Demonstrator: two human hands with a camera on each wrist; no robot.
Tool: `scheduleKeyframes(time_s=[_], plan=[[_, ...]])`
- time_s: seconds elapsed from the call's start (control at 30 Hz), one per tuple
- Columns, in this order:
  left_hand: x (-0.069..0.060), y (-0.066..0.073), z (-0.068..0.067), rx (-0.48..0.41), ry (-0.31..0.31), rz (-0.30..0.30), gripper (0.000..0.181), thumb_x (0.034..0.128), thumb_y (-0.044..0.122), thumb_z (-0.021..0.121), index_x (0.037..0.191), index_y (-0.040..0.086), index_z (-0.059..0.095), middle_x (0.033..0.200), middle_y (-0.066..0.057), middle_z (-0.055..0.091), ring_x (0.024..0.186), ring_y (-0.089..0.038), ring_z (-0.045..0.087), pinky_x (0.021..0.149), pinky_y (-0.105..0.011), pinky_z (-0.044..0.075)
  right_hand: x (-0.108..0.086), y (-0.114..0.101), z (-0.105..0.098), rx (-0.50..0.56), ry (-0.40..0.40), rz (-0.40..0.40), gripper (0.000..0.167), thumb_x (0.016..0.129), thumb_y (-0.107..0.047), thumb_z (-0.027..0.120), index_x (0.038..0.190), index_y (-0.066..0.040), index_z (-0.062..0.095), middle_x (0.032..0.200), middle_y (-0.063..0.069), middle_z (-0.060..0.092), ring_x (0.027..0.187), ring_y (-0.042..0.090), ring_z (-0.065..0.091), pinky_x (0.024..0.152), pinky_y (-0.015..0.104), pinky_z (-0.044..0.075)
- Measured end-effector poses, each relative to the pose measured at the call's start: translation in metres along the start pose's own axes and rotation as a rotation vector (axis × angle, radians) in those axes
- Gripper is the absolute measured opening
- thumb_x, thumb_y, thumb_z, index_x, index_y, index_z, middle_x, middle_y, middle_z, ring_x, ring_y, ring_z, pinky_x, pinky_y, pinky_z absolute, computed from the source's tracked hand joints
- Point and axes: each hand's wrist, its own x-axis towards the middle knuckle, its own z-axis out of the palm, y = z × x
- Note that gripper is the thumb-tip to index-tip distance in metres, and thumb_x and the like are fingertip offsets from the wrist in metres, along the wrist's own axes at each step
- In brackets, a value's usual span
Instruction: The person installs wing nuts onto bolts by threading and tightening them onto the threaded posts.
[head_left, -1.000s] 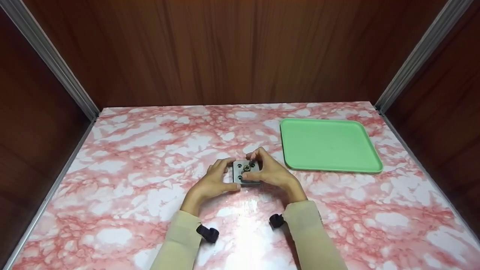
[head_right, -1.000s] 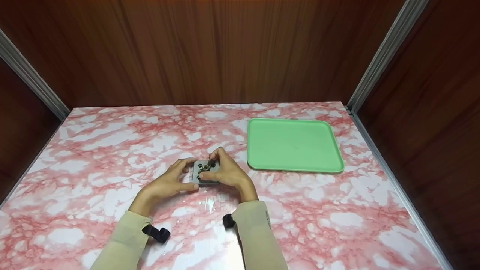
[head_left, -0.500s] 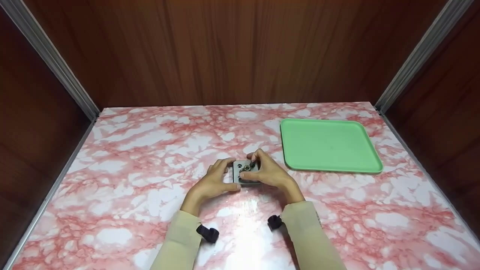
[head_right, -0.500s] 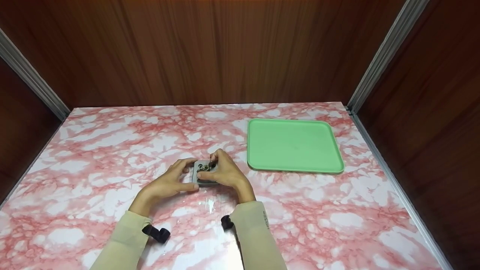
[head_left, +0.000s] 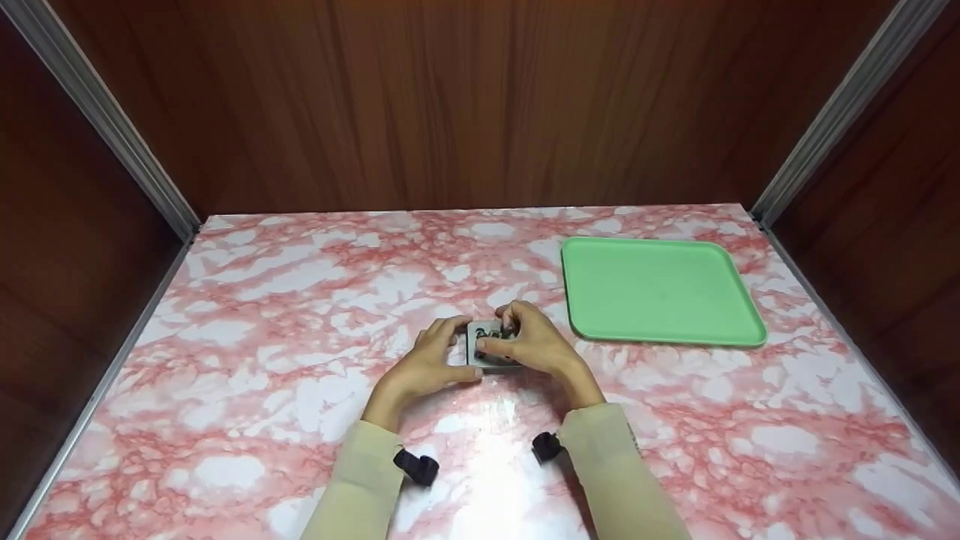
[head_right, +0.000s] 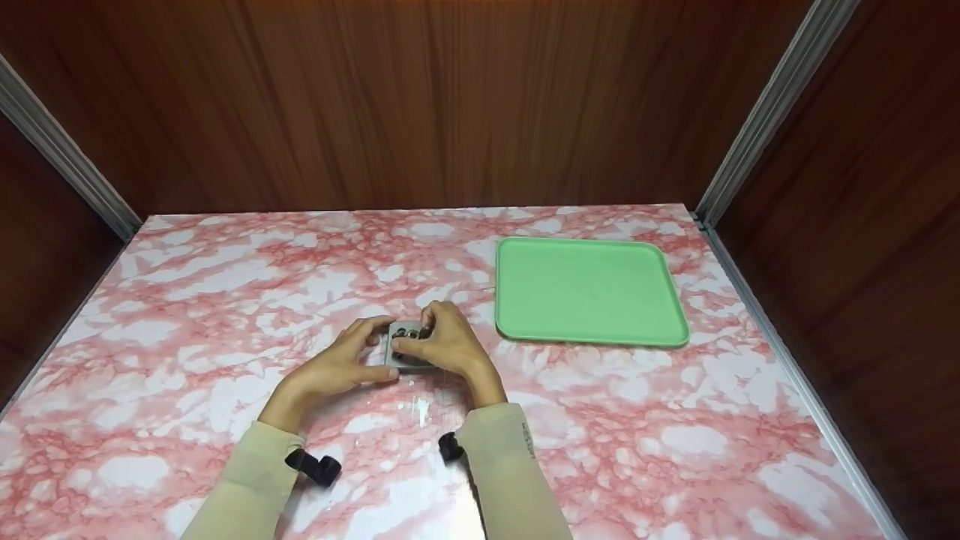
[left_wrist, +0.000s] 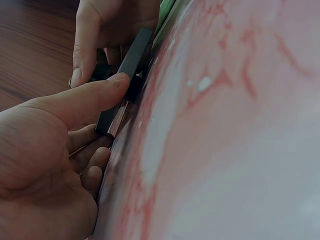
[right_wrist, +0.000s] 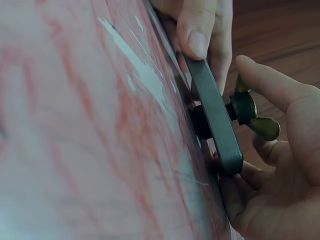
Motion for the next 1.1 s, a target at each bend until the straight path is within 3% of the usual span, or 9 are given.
scheduleKeyframes(time_s=[0.27,0.43,0.53,0.63,0.77,0.9,1.1], plan=[[-0.001,0.000,0.000,-0.015,0.004,0.002,0.092,0.0864,0.024,0.087,0.164,0.016,0.038,0.161,-0.007,0.041,0.141,-0.033,0.040,0.117,-0.052,0.037,0.001,0.000,0.002,-0.020,0.006,-0.023,0.043,0.087,-0.027,0.088,0.082,-0.013,0.048,0.108,0.009,0.058,0.101,0.022,0.052,0.094,0.039,0.044],[0.000,0.000,-0.001,0.001,0.004,0.007,0.091,0.0866,0.023,0.088,0.164,0.016,0.039,0.160,-0.008,0.042,0.141,-0.033,0.040,0.117,-0.054,0.037,0.000,0.003,-0.006,0.042,-0.058,-0.029,0.039,0.089,-0.029,0.087,0.089,-0.011,0.053,0.110,0.007,0.059,0.090,0.019,0.051,0.084,0.035,0.042],[0.000,0.001,-0.001,0.016,0.005,0.006,0.092,0.0861,0.024,0.088,0.164,0.017,0.039,0.159,-0.008,0.044,0.141,-0.033,0.041,0.117,-0.055,0.037,-0.002,0.005,-0.012,0.135,-0.121,-0.047,0.034,0.092,-0.023,0.084,0.102,-0.003,0.058,0.116,0.012,0.062,0.094,0.021,0.055,0.090,0.036,0.045],[0.001,0.000,0.000,0.025,0.009,0.008,0.093,0.0853,0.026,0.088,0.164,0.017,0.039,0.157,-0.009,0.045,0.140,-0.033,0.042,0.117,-0.057,0.037,-0.003,0.007,-0.019,0.212,-0.184,-0.042,0.037,0.097,-0.020,0.078,0.122,0.002,0.061,0.126,0.017,0.066,0.110,0.025,0.063,0.101,0.038,0.048],[0.001,-0.001,0.000,0.025,0.014,0.015,0.094,0.0842,0.027,0.089,0.163,0.017,0.039,0.154,-0.010,0.047,0.139,-0.032,0.043,0.116,-0.058,0.038,-0.004,0.011,-0.025,0.256,-0.223,-0.031,0.042,0.102,-0.021,0.069,0.139,-0.002,0.061,0.137,0.020,0.066,0.128,0.032,0.063,0.114,0.049,0.044],[0.000,0.000,0.000,0.026,0.014,0.020,0.093,0.0836,0.026,0.089,0.163,0.017,0.040,0.152,-0.010,0.048,0.137,-0.033,0.043,0.115,-0.057,0.038,-0.005,0.013,-0.028,0.309,-0.216,-0.011,0.038,0.105,-0.020,0.059,0.142,-0.012,0.064,0.143,0.019,0.064,0.129,0.030,0.061,0.121,0.055,0.031],[0.000,0.001,0.000,0.012,0.013,0.013,0.094,0.0837,0.025,0.089,0.163,0.017,0.040,0.155,-0.008,0.046,0.139,-0.032,0.043,0.116,-0.055,0.037,-0.003,0.009,-0.025,0.382,-0.176,0.019,0.037,0.108,-0.013,0.051,0.141,-0.012,0.068,0.146,0.021,0.062,0.131,0.033,0.060,0.120,0.051,0.031]])
